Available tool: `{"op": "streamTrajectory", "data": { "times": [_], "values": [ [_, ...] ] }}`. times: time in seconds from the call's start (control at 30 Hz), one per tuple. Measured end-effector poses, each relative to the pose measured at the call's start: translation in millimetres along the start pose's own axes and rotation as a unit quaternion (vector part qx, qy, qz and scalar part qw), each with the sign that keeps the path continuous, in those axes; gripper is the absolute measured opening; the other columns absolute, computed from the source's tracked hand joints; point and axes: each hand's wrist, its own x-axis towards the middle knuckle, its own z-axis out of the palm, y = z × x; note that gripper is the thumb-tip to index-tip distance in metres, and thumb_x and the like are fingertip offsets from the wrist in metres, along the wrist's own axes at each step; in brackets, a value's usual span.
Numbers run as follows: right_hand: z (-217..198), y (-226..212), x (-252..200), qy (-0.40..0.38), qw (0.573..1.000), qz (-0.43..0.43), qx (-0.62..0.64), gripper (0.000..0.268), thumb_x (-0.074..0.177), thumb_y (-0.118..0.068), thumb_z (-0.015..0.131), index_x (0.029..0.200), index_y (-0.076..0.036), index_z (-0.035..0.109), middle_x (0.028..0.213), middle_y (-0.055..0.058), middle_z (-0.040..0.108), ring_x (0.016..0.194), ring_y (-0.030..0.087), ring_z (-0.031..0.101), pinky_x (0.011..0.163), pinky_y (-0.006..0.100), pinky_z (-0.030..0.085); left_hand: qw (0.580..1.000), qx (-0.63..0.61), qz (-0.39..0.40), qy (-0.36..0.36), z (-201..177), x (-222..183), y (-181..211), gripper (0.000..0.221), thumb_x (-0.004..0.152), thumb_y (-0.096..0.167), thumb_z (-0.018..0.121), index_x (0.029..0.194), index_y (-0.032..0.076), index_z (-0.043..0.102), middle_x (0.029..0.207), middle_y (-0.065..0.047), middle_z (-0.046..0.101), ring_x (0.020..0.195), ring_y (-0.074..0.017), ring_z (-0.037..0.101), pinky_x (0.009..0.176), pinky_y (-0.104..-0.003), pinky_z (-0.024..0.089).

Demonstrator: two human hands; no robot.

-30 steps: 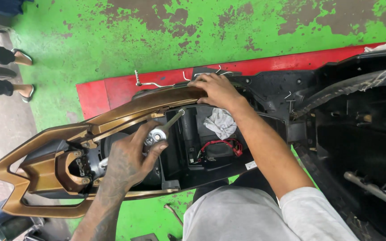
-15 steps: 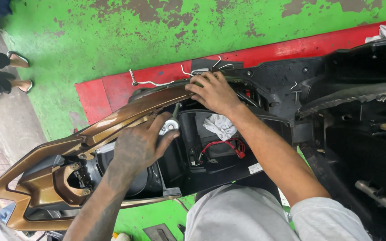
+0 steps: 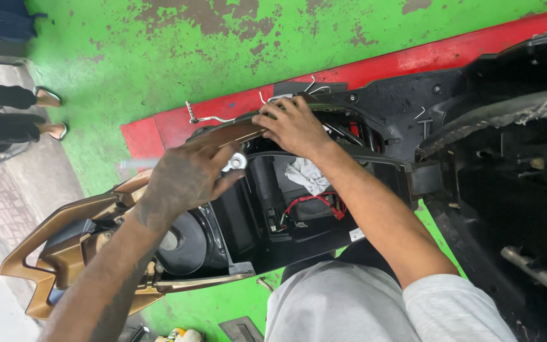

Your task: Repairing and maintaining internal components of a motorcycle under the seat using hand tools

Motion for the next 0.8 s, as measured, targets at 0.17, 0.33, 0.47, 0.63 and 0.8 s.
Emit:
{"op": "streamTrajectory", "data": {
  "times": [0.17,0.33,0.47,0.63,0.8],
  "values": [
    [0.5,0.1,1.8,-0.01,1.0,0.013,0.016,0.036,0.096,-0.042,0.078,0.128,-0.029,0.069,0.128,-0.004,0.066,0.122,0.028,0.062,0.101,0.053,0.046,0.966,0.087,0.243,-0.009,-6.4,48.4,-10.2,0.048,0.081,0.066,0.067,0.115,0.031,0.07,0.098,-0.007,0.07,0.098,-0.0286,0.07,0.103,-0.048,0.051],
    [5.7,-0.4,0.4,-0.012,1.0,0.018,0.009,0.037,0.095,-0.045,0.078,0.128,-0.03,0.068,0.127,-0.005,0.065,0.122,0.027,0.061,0.102,0.051,0.045,0.945,0.13,0.301,0.013,26.9,57.6,-25.4,0.05,0.093,0.071,0.059,0.108,0.023,0.064,0.09,-0.008,0.069,0.08,-0.0276,0.07,0.088,-0.046,0.051],
    [6.0,0.1,0.7,-0.003,1.0,0.02,0.005,0.037,0.092,-0.046,0.08,0.125,-0.03,0.07,0.125,-0.006,0.066,0.12,0.026,0.061,0.101,0.051,0.046,0.951,0.172,0.243,0.087,35.5,61.0,-1.5,0.056,0.1,0.071,0.054,0.096,0.016,0.062,0.068,-0.006,0.063,0.058,-0.025,0.068,0.066,-0.044,0.053],
    [7.5,0.4,1.8,-0.009,1.0,0.019,-0.007,0.038,0.092,-0.047,0.08,0.125,-0.032,0.068,0.123,-0.007,0.065,0.119,0.025,0.06,0.1,0.05,0.045,0.959,0.187,0.185,0.106,43.4,60.0,10.6,0.06,0.097,0.072,0.056,0.086,0.014,0.062,0.063,-0.009,0.061,0.057,-0.0279,0.069,0.067,-0.045,0.052],
    [11.0,6.4,7.7,-0.003,1.0,0.024,0.008,0.035,0.095,-0.044,0.078,0.126,-0.032,0.069,0.121,-0.005,0.068,0.119,0.027,0.062,0.1,0.053,0.047,0.958,0.171,-0.214,0.088,47.0,36.8,61.5,0.052,0.101,0.068,0.068,0.086,0.02,0.056,0.062,-0.003,0.067,0.058,-0.029,0.075,0.058,-0.044,0.057]
  ]
}}
